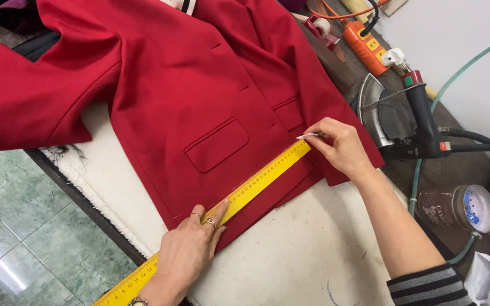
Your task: Measuring and marking jackets with a ruler and chalk on a work table.
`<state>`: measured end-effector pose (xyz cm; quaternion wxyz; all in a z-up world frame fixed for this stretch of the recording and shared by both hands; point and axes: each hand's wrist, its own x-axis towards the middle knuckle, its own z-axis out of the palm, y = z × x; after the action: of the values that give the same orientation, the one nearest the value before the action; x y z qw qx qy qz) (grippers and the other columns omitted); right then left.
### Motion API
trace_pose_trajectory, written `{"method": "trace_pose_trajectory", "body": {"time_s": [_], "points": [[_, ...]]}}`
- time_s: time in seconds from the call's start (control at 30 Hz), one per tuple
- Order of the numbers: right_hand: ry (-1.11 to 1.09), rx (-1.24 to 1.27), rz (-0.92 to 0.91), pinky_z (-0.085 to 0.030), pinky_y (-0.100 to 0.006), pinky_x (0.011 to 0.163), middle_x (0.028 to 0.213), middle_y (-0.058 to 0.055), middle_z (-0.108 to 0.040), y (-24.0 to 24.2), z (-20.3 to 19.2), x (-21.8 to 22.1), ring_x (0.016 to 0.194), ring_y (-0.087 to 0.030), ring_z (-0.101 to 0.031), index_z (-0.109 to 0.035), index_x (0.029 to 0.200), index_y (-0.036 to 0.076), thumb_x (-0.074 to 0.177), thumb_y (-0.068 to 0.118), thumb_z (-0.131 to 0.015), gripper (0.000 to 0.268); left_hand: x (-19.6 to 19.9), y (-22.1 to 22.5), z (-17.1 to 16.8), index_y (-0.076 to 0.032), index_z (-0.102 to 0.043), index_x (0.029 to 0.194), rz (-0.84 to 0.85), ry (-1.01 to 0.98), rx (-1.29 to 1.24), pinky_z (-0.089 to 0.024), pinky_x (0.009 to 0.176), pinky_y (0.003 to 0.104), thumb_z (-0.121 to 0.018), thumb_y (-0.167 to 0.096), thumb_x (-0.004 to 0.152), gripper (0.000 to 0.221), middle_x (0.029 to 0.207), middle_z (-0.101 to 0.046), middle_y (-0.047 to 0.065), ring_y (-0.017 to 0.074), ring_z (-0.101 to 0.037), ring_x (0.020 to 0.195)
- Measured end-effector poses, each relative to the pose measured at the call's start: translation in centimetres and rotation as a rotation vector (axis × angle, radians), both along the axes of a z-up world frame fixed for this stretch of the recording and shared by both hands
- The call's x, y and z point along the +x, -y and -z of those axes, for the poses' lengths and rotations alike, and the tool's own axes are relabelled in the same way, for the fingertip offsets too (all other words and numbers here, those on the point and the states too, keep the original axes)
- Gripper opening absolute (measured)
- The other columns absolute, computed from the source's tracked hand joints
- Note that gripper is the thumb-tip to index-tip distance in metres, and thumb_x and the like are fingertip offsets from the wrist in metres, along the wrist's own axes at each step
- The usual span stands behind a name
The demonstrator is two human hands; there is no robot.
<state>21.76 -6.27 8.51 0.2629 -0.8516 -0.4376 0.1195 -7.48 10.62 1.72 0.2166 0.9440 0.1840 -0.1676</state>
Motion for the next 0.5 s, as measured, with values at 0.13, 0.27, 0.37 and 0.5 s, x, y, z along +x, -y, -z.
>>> {"method": "trace_pose_trajectory", "body": {"time_s": [0.13, 0.27, 0.37, 0.5], "points": [[0.037, -0.035, -0.086, -0.046, -0.028, 0.061, 0.089, -0.004, -0.066, 0.1, 0.5, 1.0, 0.076, -0.016, -0.059, -0.069, 0.092, 0.008, 0.088, 0.005, -0.067, 0.005, -0.1, -0.2, 0.1, -0.042, -0.031, 0.146, 0.011, -0.018, -0.014, -0.057, 0.048, 0.046, -0.040, -0.049, 0.095, 0.053, 0.106, -0.045, 0.001, 0.0277, -0.065, 0.073], [0.047, -0.041, -0.129, -0.050, -0.029, 0.064, 0.089, -0.006, -0.067, 0.0, 0.5, 1.6, 0.078, -0.018, -0.062, -0.069, 0.092, 0.006, 0.088, 0.005, -0.067, 0.005, -0.3, -0.1, 0.5, -0.039, -0.037, 0.143, 0.025, 0.069, 0.019, -0.055, 0.042, 0.045, -0.044, -0.049, 0.094, 0.051, 0.102, -0.046, 0.003, 0.0252, -0.064, 0.070], [0.045, -0.058, -0.123, -0.051, -0.028, 0.064, 0.089, -0.005, -0.068, -0.3, 0.5, 1.7, 0.078, -0.018, -0.063, -0.069, 0.093, 0.007, 0.088, 0.007, -0.068, 0.005, -0.4, 0.0, 0.7, -0.039, -0.038, 0.143, 0.024, 0.077, 0.020, -0.055, 0.041, 0.045, -0.045, -0.049, 0.093, 0.051, 0.101, -0.046, 0.003, 0.0250, -0.063, 0.069], [0.034, -0.060, -0.126, -0.048, -0.028, 0.061, 0.089, -0.004, -0.069, -0.6, 0.5, 1.8, 0.075, -0.017, -0.061, -0.070, 0.092, 0.007, 0.088, 0.010, -0.069, 0.006, -0.4, 0.3, 0.4, -0.038, -0.035, 0.145, 0.017, 0.034, -0.011, -0.056, 0.045, 0.048, -0.044, -0.049, 0.094, 0.053, 0.103, -0.045, 0.004, 0.0267, -0.061, 0.070]]}}
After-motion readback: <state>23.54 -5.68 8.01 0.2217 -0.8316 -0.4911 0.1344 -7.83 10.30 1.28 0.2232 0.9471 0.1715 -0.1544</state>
